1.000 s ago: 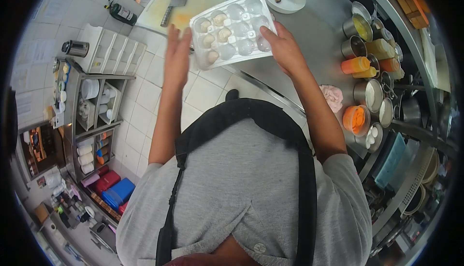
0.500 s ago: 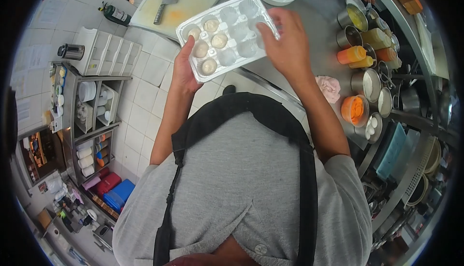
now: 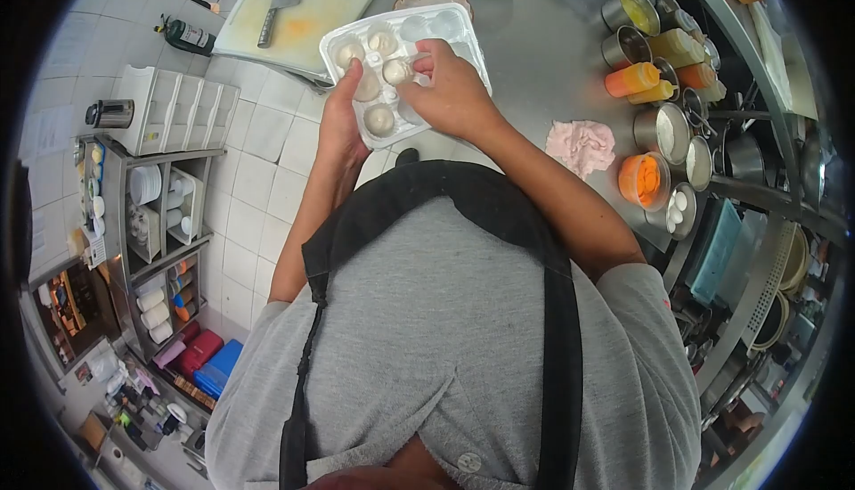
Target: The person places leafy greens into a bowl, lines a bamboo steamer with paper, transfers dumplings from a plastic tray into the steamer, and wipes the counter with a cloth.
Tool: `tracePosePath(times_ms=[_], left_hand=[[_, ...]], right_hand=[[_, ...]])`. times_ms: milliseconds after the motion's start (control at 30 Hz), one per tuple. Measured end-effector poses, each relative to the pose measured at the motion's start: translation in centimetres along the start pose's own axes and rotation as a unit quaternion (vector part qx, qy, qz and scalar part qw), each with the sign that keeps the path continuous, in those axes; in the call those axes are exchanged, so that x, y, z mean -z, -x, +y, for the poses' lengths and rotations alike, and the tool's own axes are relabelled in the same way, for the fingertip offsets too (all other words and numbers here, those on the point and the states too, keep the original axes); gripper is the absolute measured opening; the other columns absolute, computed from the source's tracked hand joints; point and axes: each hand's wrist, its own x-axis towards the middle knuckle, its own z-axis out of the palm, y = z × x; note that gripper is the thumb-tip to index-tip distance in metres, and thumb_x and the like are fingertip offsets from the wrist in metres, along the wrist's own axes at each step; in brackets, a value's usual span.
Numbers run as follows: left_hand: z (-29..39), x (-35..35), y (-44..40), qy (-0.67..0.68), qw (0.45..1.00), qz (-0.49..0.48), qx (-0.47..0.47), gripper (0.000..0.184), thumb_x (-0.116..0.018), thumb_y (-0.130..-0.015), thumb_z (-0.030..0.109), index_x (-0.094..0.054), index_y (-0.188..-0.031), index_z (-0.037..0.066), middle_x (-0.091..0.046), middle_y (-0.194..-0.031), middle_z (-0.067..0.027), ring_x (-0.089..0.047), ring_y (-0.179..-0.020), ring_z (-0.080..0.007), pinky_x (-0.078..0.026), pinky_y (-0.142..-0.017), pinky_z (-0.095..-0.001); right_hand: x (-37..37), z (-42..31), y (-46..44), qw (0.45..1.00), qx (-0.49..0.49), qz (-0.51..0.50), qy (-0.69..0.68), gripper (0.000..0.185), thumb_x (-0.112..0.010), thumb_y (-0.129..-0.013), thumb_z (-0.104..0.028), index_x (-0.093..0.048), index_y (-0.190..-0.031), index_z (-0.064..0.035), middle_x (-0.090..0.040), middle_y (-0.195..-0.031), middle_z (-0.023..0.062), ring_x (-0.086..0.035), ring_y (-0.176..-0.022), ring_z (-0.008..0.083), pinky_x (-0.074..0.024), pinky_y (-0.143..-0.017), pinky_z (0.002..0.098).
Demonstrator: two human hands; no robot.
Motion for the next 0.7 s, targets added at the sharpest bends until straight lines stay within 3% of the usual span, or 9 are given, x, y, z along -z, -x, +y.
tracePosePath(times_ms=[233, 300, 433, 533, 600, 700], left_hand=[[0.0, -0.8, -0.2, -0.036, 0.999, -0.006, 0.015, 0.06, -0.052, -0.111, 0.041, -0.048, -0.147, -0.006, -0.064, -0.137, -0.0212, -0.067, -0.122, -0.0309, -0.057, -0.101, -0.044], [-0.3, -1.1, -0.2, -0.047, 0.999, -0.001, 0.003, 0.054, -0.054, -0.11, 0.039, -0.054, -0.14, -0.006, -0.068, -0.125, -0.0201, -0.072, -0.107, -0.027, -0.061, -0.089, -0.0405], [-0.7, -1.5, 0.2, -0.083, 0.997, 0.006, -0.007, 0.054, -0.056, -0.11, 0.037, -0.053, -0.141, -0.007, -0.068, -0.125, -0.0195, -0.071, -0.107, -0.0254, -0.061, -0.088, -0.0395], [-1.2, -1.4, 0.1, -0.111, 0.994, -0.005, -0.01, 0.065, -0.058, -0.108, 0.044, -0.05, -0.143, -0.01, -0.066, -0.131, -0.0225, -0.07, -0.114, -0.0292, -0.059, -0.094, -0.0414], [-1.3, -1.8, 0.2, -0.091, 0.996, 0.0, -0.019, 0.052, -0.057, -0.11, 0.035, -0.053, -0.141, -0.007, -0.069, -0.122, -0.0172, -0.071, -0.104, -0.0218, -0.06, -0.086, -0.0366], [-1.5, -2.0, 0.4, -0.119, 0.992, 0.01, -0.031, 0.049, -0.058, -0.11, 0.034, -0.056, -0.138, -0.006, -0.071, -0.119, -0.015, -0.07, -0.103, -0.0202, -0.059, -0.083, -0.0352]], right_hand=[[0.0, 0.0, 0.1, 0.997, -0.02, 0.027, -0.071, 0.072, -0.079, -0.082, -0.031, -0.05, -0.136, 0.0077, -0.071, -0.122, 0.0243, -0.073, -0.106, 0.032, -0.0573, -0.092, 0.0395], [-0.4, 0.4, 0.1, 0.996, -0.028, 0.036, -0.082, 0.073, -0.08, -0.081, -0.031, -0.05, -0.135, 0.0085, -0.071, -0.12, 0.0244, -0.073, -0.105, 0.0313, -0.0577, -0.091, 0.0393], [-0.7, 1.4, -0.2, 0.993, -0.053, 0.055, -0.093, 0.074, -0.083, -0.08, -0.031, -0.05, -0.133, 0.0091, -0.071, -0.117, 0.0234, -0.073, -0.103, 0.0297, -0.0584, -0.089, 0.0391], [-0.8, 2.0, -0.3, 0.988, -0.064, 0.062, -0.126, 0.074, -0.083, -0.079, -0.031, -0.051, -0.133, 0.0085, -0.072, -0.115, 0.0219, -0.074, -0.1, 0.029, -0.0586, -0.088, 0.0393], [-0.7, 2.5, -0.6, 0.988, -0.066, 0.057, -0.126, 0.072, -0.082, -0.08, -0.03, -0.051, -0.133, 0.0077, -0.073, -0.113, 0.0213, -0.074, -0.099, 0.0292, -0.0587, -0.087, 0.0395], [-0.3, 2.3, -0.3, 0.989, -0.069, 0.057, -0.118, 0.068, -0.079, -0.082, -0.028, -0.051, -0.134, 0.0053, -0.074, -0.109, 0.0205, -0.074, -0.096, 0.0299, -0.0585, -0.086, 0.0401]])
